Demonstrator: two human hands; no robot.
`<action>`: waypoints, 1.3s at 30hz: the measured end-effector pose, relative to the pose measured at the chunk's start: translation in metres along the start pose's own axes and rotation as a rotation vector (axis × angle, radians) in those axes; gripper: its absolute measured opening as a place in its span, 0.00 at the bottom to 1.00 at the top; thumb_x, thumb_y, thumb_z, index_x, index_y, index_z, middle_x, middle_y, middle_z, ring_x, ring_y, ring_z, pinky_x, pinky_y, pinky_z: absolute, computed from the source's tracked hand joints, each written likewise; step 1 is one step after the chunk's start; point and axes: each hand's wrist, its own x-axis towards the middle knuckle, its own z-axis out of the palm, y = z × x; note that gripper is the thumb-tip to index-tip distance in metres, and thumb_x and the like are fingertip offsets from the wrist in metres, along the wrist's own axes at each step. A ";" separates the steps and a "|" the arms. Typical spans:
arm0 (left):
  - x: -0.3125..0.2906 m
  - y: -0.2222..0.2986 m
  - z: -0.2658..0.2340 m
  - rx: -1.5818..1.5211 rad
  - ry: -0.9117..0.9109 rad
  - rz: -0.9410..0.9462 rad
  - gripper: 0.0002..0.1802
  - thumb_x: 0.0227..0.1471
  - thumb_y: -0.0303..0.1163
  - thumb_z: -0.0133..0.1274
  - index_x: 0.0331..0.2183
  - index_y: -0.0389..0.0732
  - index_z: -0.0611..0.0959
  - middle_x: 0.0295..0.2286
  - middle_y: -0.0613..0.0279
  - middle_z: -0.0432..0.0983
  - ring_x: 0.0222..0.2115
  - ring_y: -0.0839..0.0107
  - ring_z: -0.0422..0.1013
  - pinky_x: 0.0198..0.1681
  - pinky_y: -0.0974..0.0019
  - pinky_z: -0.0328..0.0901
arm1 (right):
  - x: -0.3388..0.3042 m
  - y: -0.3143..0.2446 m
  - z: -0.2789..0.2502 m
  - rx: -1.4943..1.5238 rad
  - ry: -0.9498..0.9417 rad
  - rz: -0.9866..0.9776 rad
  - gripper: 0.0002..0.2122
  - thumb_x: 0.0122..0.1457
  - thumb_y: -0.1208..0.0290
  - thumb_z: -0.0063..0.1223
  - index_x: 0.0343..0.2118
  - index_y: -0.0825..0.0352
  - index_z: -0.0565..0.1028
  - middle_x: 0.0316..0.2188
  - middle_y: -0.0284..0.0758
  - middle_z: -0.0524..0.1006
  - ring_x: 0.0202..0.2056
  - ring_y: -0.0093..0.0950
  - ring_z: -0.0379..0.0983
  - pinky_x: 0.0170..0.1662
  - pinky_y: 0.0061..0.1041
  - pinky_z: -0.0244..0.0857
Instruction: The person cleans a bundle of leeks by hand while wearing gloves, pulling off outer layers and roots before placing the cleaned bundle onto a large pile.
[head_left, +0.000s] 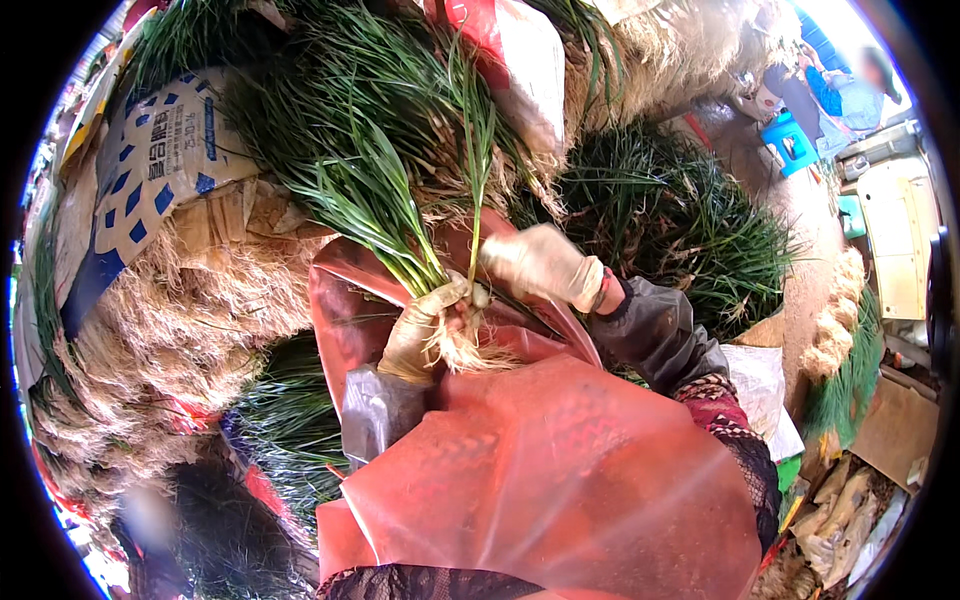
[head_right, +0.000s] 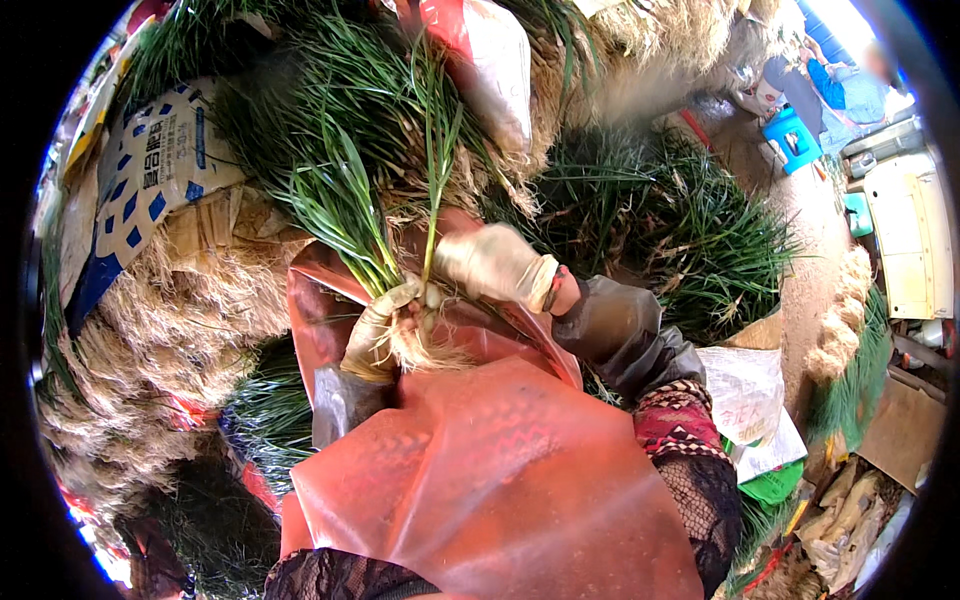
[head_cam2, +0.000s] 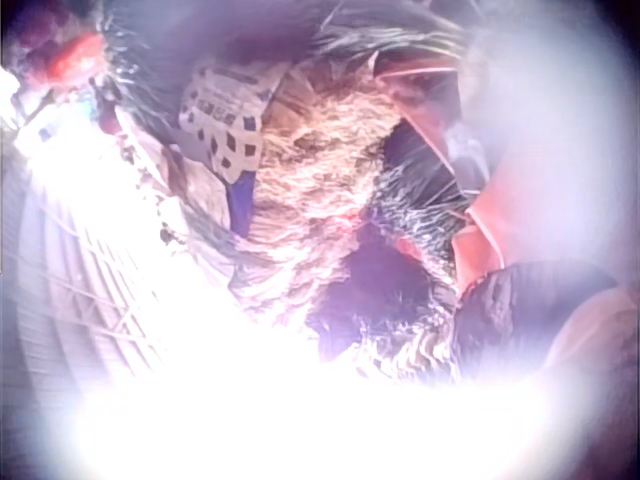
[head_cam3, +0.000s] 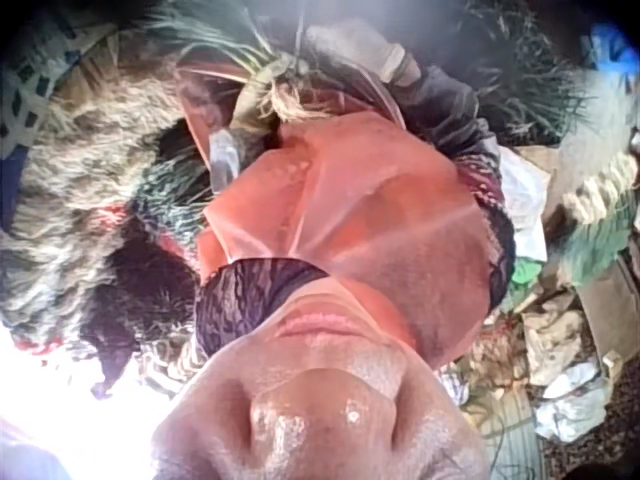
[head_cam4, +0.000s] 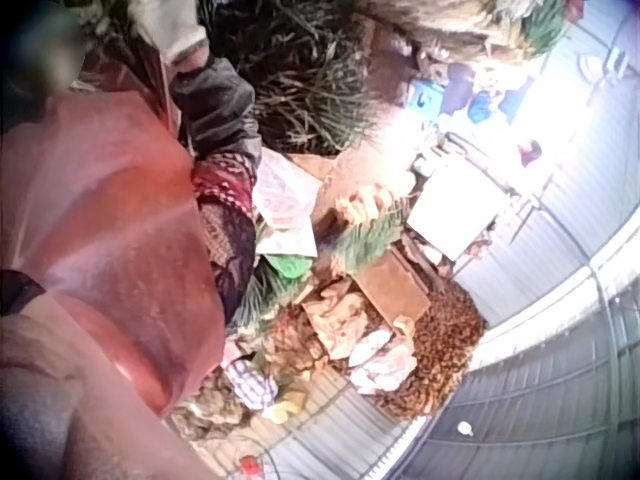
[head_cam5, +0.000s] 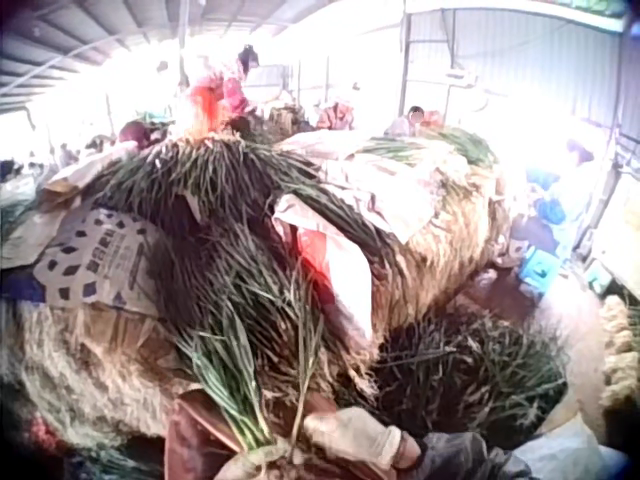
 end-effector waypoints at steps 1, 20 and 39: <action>-0.004 0.002 0.002 0.005 -0.012 0.057 0.08 0.53 0.33 0.52 0.29 0.39 0.75 0.26 0.58 0.74 0.18 0.78 0.66 0.19 0.81 0.61 | 0.006 0.013 -0.014 -0.159 0.178 0.058 0.08 0.58 0.67 0.48 0.37 0.62 0.75 0.19 0.36 0.75 0.21 0.30 0.73 0.24 0.26 0.65; -0.019 0.225 0.114 0.406 -0.252 0.962 0.20 0.53 0.38 0.53 0.44 0.35 0.71 0.26 0.62 0.72 0.21 0.75 0.70 0.30 0.76 0.71 | 0.110 0.031 -0.100 -0.273 0.501 -0.027 0.22 0.59 0.66 0.49 0.51 0.77 0.65 0.34 0.43 0.77 0.41 0.29 0.74 0.40 0.25 0.69; 0.024 0.198 0.067 -0.038 -0.281 0.727 0.10 0.51 0.29 0.54 0.36 0.36 0.79 0.29 0.58 0.79 0.32 0.69 0.76 0.31 0.67 0.75 | 0.082 -0.006 -0.137 0.107 0.213 0.215 0.09 0.59 0.70 0.48 0.37 0.70 0.75 0.29 0.33 0.78 0.20 0.23 0.72 0.26 0.22 0.67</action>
